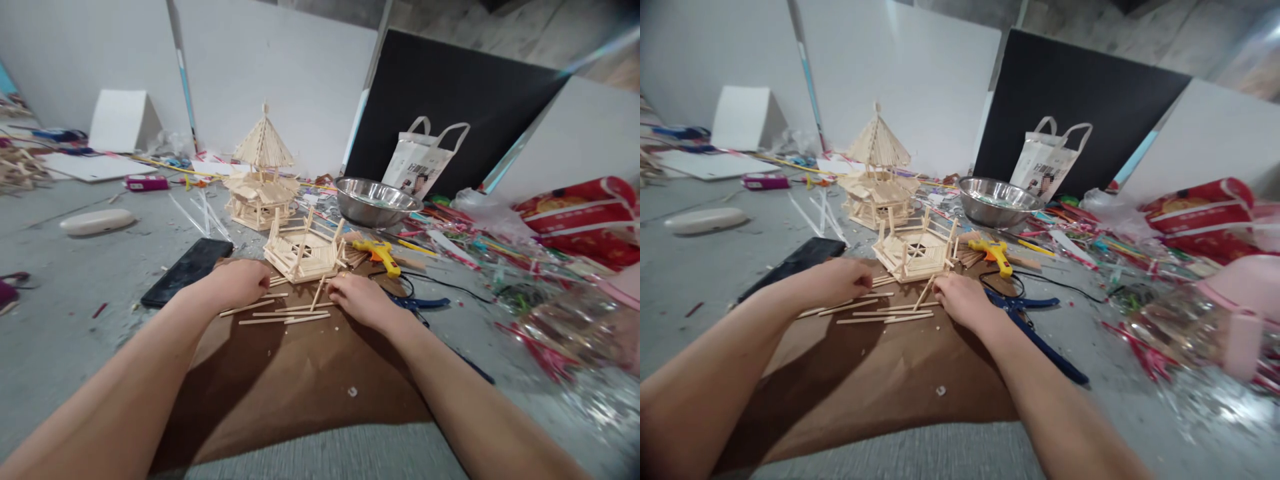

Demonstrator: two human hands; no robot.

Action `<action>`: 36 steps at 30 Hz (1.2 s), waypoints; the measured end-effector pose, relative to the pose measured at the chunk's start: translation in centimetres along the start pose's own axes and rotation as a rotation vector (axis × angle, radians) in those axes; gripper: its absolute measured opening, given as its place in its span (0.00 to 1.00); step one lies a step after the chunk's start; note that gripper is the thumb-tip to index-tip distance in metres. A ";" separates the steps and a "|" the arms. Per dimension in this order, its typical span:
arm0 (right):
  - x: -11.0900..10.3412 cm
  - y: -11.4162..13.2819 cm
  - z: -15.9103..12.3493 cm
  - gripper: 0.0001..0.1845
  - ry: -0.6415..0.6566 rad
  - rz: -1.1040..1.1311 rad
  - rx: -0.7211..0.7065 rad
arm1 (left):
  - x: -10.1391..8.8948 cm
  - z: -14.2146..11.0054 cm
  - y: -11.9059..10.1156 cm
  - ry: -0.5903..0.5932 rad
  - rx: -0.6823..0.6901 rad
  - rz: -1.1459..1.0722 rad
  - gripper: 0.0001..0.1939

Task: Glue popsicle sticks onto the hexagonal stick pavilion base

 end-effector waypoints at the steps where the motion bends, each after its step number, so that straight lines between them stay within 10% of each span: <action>1: 0.0 -0.5 0.0 0.09 0.017 -0.012 0.014 | 0.0 0.0 0.0 -0.007 0.007 -0.007 0.12; 23: -0.8 0.3 -0.9 0.06 0.095 -0.094 -0.115 | 0.6 0.2 -1.9 -0.001 0.065 -0.070 0.16; 36: -1.9 0.4 -0.7 0.09 0.018 0.138 -0.139 | 1.4 -1.2 -4.5 0.263 0.230 -0.434 0.09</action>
Point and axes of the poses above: each hand's wrist, its own z-axis towards the middle knuckle, its own x-axis out of the palm, y = z × x, the point moved 8 cm from there along z, towards the middle knuckle, and after that the axes turned 8 degrees about -z, right-handed, at the moved point
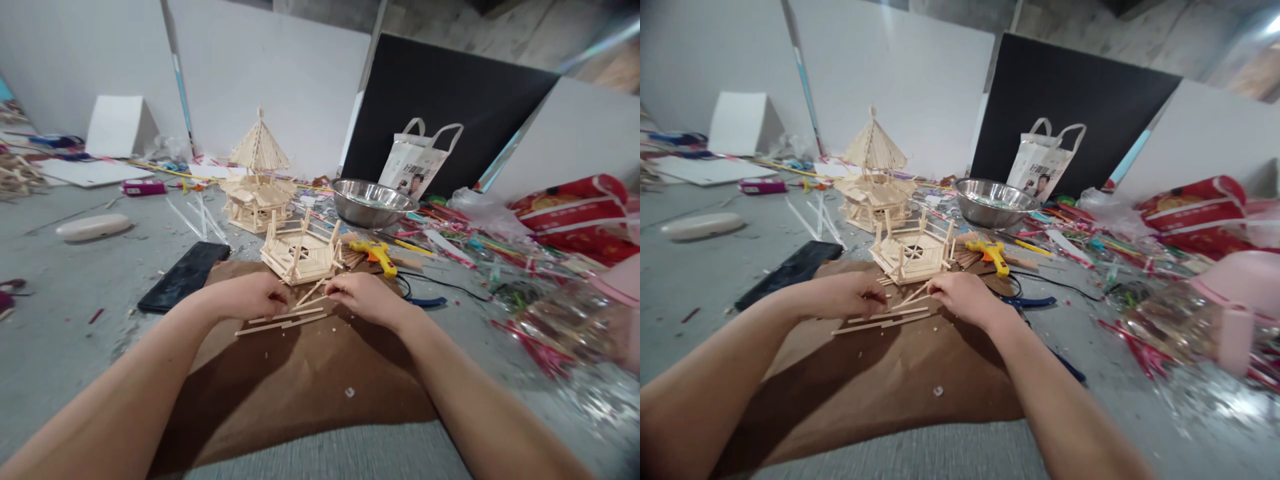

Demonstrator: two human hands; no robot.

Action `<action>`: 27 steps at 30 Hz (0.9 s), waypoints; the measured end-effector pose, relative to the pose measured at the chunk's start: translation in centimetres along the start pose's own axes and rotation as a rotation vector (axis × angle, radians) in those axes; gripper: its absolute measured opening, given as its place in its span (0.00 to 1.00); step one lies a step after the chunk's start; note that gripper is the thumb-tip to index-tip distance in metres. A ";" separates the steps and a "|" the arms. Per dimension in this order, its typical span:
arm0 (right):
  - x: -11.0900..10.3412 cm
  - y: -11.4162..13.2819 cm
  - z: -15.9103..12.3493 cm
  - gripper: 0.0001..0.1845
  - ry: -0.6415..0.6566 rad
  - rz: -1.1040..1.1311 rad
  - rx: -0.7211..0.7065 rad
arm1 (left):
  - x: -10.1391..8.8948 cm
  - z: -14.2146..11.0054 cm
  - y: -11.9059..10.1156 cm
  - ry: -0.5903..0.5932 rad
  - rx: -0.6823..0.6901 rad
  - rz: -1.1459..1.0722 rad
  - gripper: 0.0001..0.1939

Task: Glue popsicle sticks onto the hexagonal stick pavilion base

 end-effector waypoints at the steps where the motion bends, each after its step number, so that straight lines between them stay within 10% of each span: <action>1: 0.0 -0.1 0.0 0.09 -0.006 0.015 -0.002 | 0.0 0.0 0.0 0.000 0.007 0.008 0.10; 18: 3.3 3.0 0.8 0.08 0.043 -0.159 -0.047 | -0.9 0.7 2.6 -0.166 -0.179 0.354 0.13; 27: 0.8 0.2 0.2 0.07 0.063 -0.040 0.037 | -2.0 0.3 1.8 -0.253 -0.129 0.291 0.15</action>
Point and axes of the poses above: each hand's wrist, its own z-axis towards the middle knuckle, its own x-axis out of the palm, y = z × x, the point moved 8 cm from there along z, towards the middle knuckle, and after that the axes turned 8 degrees about -z, right-handed, at the moved point
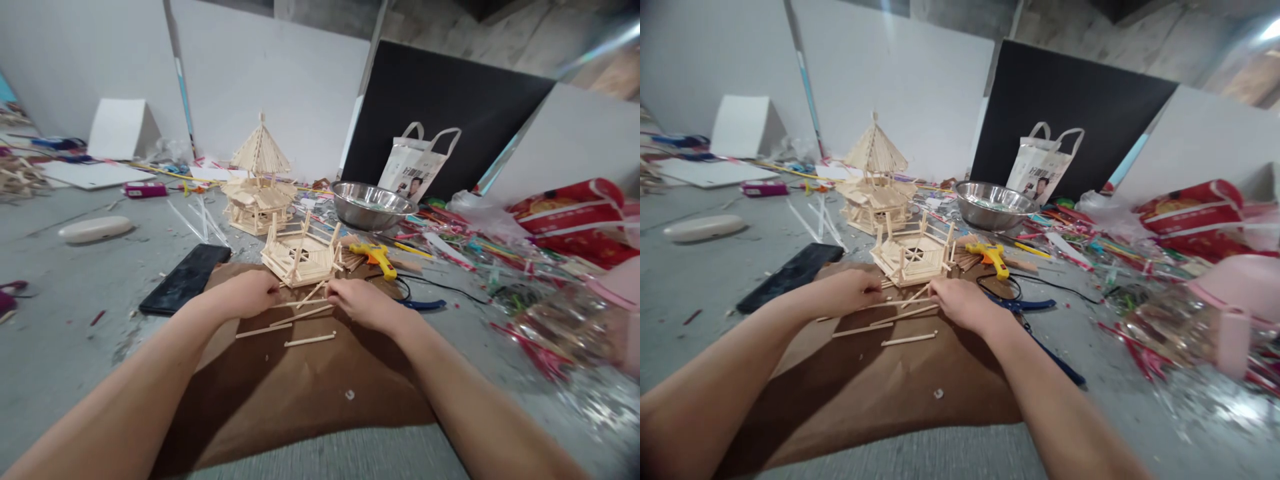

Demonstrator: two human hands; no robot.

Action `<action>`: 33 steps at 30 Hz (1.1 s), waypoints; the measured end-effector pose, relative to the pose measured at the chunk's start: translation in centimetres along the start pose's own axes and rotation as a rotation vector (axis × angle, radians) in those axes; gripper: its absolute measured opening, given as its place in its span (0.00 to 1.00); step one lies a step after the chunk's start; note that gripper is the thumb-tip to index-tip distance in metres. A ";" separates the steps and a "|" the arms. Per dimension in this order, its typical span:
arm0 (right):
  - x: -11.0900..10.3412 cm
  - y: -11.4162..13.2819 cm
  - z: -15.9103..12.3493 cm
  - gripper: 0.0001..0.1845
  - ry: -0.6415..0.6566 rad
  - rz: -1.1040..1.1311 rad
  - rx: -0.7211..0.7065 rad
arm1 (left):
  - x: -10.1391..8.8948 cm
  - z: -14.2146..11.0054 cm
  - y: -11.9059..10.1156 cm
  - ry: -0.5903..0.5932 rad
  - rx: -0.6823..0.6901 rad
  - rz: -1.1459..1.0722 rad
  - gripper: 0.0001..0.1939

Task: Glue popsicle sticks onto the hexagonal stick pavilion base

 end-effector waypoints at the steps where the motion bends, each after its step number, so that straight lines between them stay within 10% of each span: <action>1: -0.4 -0.4 -0.1 0.07 -0.021 0.050 0.002 | 0.3 -0.1 -0.3 0.044 0.011 -0.078 0.16; 5: -1.2 -2.1 -0.4 0.06 -0.109 0.284 0.051 | 2.1 -0.3 -1.2 0.237 0.014 -0.482 0.16; 16: 4.0 -7.5 -0.5 0.03 -0.012 1.281 0.489 | 4.8 1.1 -1.0 0.068 -0.215 -1.050 0.15; 33: 4.4 -8.7 -0.3 0.06 -0.173 1.420 0.655 | 6.6 1.6 -1.1 0.108 -0.322 -1.647 0.06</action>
Point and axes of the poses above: each hand's wrist, its own z-axis towards the middle knuckle, its own x-axis out of the palm, y = z × x, the point moved 8 cm from there along z, towards the middle knuckle, and after that the axes turned 8 degrees about -z, right-handed, at the moved point
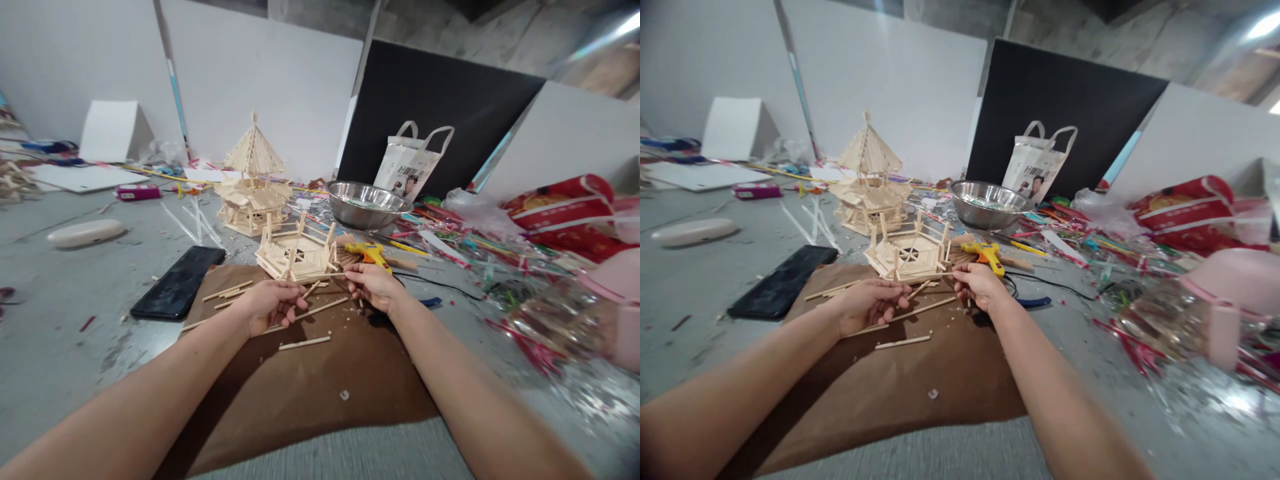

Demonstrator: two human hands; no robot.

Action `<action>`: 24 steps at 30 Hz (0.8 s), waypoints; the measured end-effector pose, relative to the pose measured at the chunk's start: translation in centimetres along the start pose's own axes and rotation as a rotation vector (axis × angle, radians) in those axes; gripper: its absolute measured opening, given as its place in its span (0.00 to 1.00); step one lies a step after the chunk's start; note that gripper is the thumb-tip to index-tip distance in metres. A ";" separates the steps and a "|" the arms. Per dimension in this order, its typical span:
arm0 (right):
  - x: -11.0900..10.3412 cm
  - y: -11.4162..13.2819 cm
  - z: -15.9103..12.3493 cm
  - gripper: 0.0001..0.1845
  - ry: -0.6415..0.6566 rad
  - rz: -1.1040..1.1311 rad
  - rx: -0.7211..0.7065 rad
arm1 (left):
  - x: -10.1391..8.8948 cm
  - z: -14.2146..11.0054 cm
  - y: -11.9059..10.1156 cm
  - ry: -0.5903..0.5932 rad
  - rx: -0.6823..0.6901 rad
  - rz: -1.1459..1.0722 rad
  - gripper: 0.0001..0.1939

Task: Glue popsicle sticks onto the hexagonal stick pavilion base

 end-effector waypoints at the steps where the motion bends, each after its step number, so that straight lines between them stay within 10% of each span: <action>1: 0.0 0.0 0.0 0.06 0.000 0.004 -0.002 | 0.0 0.0 -0.1 -0.001 0.005 -0.004 0.06; 24: 0.4 0.0 0.3 0.07 0.028 0.055 0.021 | 0.0 0.1 -0.2 -0.004 0.031 -0.059 0.08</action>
Point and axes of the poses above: each hand's wrist, its own z-axis towards the middle knuckle, its own x-axis out of the palm, y = z × x, the point moved 8 cm from there along z, towards the middle knuckle, and after that the axes turned 8 degrees about -z, right-handed, at the moved point
